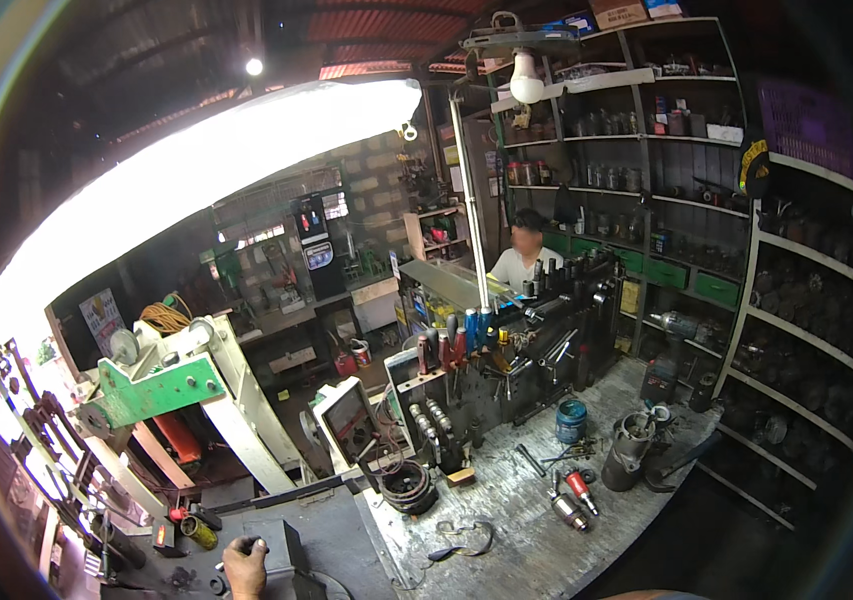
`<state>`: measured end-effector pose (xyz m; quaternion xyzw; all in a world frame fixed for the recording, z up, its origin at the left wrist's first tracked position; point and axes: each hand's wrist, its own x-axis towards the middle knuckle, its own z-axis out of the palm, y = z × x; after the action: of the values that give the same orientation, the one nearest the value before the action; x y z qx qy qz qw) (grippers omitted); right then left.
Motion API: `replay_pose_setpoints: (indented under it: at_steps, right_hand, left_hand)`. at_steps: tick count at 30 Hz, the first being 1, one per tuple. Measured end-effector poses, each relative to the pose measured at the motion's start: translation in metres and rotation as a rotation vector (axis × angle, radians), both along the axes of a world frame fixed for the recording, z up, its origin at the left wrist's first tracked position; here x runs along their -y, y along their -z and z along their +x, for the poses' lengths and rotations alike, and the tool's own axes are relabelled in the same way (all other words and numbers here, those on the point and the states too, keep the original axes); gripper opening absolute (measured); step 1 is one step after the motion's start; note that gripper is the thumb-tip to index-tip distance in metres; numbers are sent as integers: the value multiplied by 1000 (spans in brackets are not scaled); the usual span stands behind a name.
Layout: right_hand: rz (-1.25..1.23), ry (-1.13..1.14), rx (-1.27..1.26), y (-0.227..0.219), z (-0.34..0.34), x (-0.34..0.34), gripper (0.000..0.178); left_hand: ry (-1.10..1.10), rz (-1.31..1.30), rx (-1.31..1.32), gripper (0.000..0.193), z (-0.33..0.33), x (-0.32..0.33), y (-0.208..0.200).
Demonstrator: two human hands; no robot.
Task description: The person secures a cylindrical metal component in a bench vise and repeatedly tightens and loosens the vise handle. They also handle a small black ring and a metal rod, placing them on the workbench.
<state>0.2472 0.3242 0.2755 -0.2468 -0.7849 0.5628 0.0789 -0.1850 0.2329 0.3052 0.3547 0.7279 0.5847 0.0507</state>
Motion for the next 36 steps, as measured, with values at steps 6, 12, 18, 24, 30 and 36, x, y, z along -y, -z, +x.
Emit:
replay_pose_setpoints:
  at_steps: [6, 12, 18, 24, 30, 36]
  right_hand:
    - [-19, 41, 43, -13, 11, 13, 40]
    - [-26, 56, 39, -24, 17, 19, 39]
    - [11, 57, 78, -14, 7, 8, 40]
    - [-235, -107, 172, -46, -26, -16, 28]
    - [-402, -305, 253, -92, -81, -7, 19]
    - [-296, -551, 244, -93, -131, -18, 20]
  left_hand:
    - [-17, -36, 12, 19, 9, -3, -5]
    - [-34, -30, -17, 19, 10, -4, -4]
    - [-44, -74, 71, 21, 26, -2, -29]
    - [-182, -378, -141, 46, 32, 8, -39]
    - [-182, -383, -49, 41, 22, 18, -36]
    - [-190, -386, 19, 41, 20, 17, -49]
